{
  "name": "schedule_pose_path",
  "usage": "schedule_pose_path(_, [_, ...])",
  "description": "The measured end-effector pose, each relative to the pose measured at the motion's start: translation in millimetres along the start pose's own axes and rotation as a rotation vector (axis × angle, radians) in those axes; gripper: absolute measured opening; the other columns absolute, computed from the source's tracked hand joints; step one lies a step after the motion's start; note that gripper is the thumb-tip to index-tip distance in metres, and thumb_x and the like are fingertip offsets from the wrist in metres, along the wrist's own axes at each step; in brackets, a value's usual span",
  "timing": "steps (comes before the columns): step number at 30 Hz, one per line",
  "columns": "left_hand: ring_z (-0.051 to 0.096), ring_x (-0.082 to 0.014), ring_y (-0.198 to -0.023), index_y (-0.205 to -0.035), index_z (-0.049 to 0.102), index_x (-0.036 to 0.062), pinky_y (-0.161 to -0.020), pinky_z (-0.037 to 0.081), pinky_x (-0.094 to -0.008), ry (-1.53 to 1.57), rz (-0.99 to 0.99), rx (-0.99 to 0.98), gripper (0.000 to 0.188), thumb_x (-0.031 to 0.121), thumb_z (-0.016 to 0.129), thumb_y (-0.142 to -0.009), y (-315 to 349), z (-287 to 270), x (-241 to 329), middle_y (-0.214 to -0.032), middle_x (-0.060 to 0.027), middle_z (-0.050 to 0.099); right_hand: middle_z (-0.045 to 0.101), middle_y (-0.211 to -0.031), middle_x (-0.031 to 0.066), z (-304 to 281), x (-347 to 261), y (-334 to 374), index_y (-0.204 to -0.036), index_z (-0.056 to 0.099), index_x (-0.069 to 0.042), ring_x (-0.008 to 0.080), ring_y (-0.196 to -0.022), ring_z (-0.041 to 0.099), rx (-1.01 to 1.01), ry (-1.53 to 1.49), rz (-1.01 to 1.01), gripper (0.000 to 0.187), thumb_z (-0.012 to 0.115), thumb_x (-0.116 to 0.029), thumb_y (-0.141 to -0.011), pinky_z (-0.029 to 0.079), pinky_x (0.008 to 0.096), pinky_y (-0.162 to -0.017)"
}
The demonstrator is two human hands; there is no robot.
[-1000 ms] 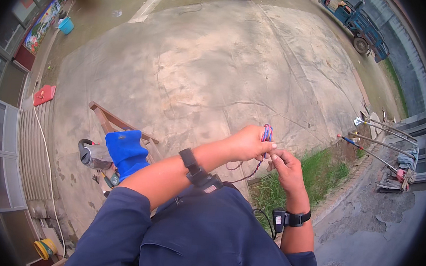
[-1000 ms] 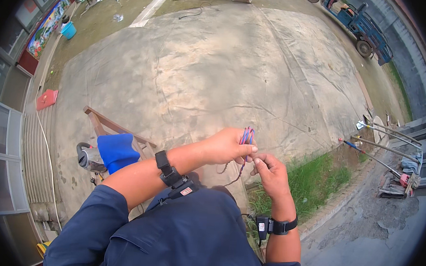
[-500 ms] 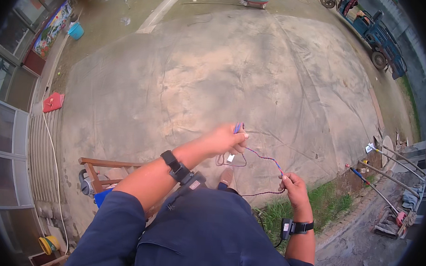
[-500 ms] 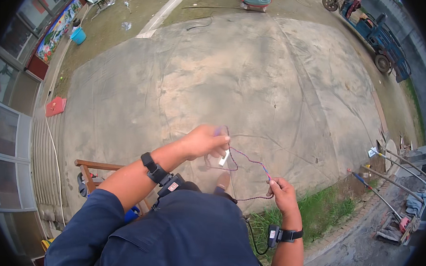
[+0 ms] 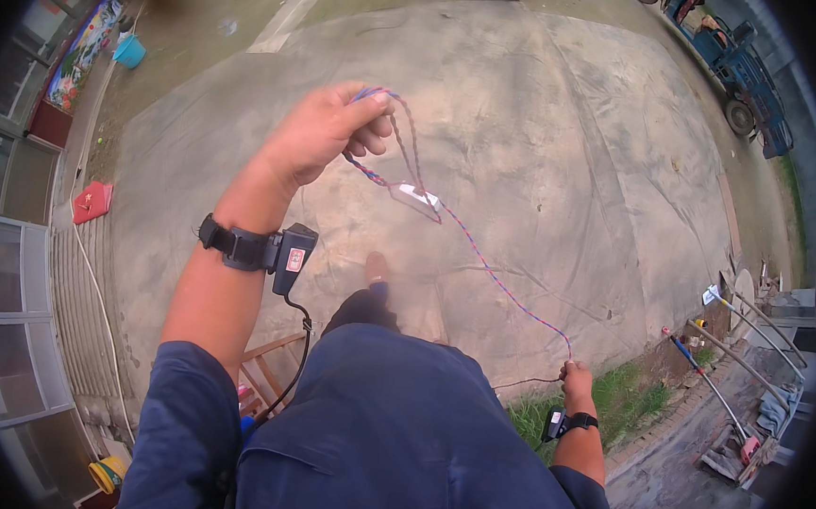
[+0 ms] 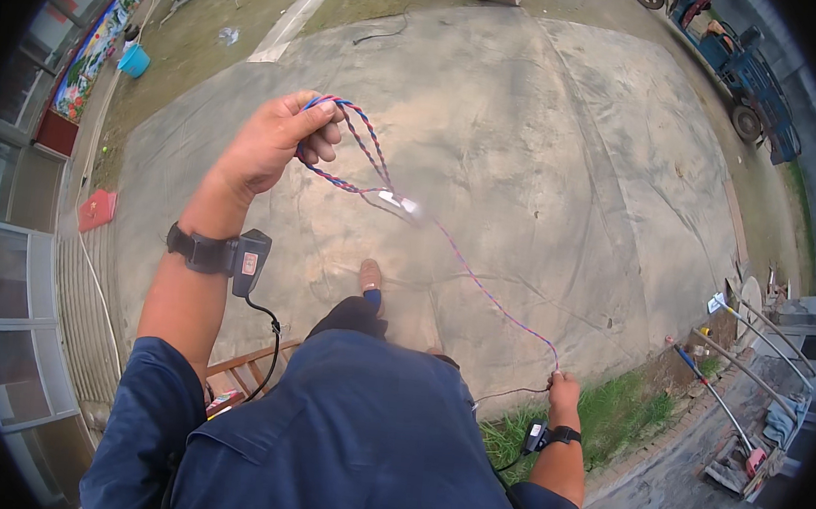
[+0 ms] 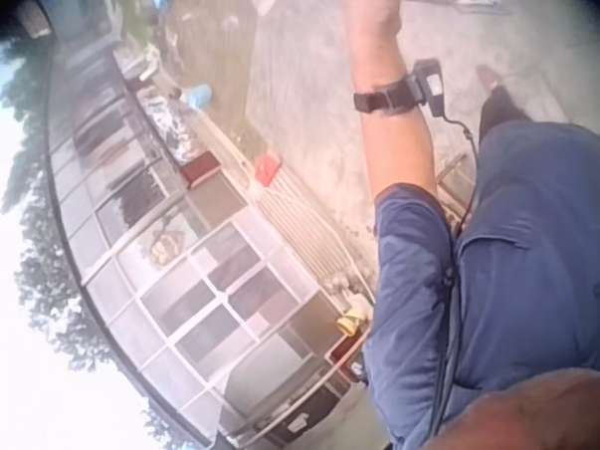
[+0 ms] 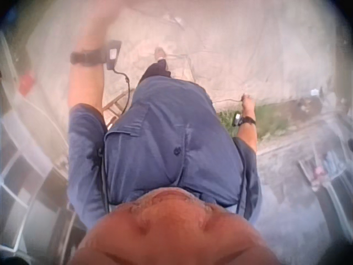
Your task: Picking up an angle grinder and subsequently untangling and inspecting a bundle of multi-colored electrical cables.
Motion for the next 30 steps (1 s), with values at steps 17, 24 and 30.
schedule_pose_path(17, [0.064, -0.0212, -0.081, -0.101, 0.057, 0.0027, -0.071, 0.052, -0.0328, 0.775, 0.099, 0.004, 0.019, 0.021, 0.053, -0.1, -187.8, -143.8, 72.6, -0.091, -0.0096, 0.064, 0.064, -0.119, 0.017, 229.0, -535.2, 10.2, -0.125, 0.057, 0.002, 0.0244, -0.11, 0.061, -0.394, -0.01, -0.483, 0.043, 0.063, -0.025, -0.091, 0.047, 0.0348, -0.095])
schedule_pose_path(24, [0.062, -0.0285, -0.096, -0.103, 0.056, -0.0004, -0.084, 0.05, -0.0396, 1.088, 0.169, 0.223, 0.022, 0.02, 0.05, -0.1, -263.5, -210.2, 64.2, -0.1, -0.0148, 0.064, 0.063, -0.118, 0.0125, 342.1, -738.6, 49.6, -0.124, 0.057, 0.001, 0.021, -0.108, 0.061, -0.68, 0.008, -0.805, 0.04, 0.066, -0.02, -0.091, 0.048, 0.0355, -0.094])
schedule_pose_path(30, [0.059, -0.03, -0.108, -0.102, 0.058, -0.0004, -0.096, 0.045, -0.0419, 1.207, 0.21, 0.189, 0.026, 0.024, 0.049, -0.101, -313.0, -234.7, 81.6, -0.105, -0.0152, 0.064, 0.065, -0.108, 0.0098, 385.4, -820.5, 23.8, -0.118, 0.059, -0.001, 0.0191, -0.1, 0.062, -0.497, 0.172, -0.847, 0.035, 0.066, -0.021, -0.091, 0.05, 0.034, -0.086])
Point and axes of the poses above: each hand's wrist, its own y-axis away from the middle knuckle, its own z-axis out of the palm, x = y × z, the point moved 10 cm from there along -y, towards the middle knuckle
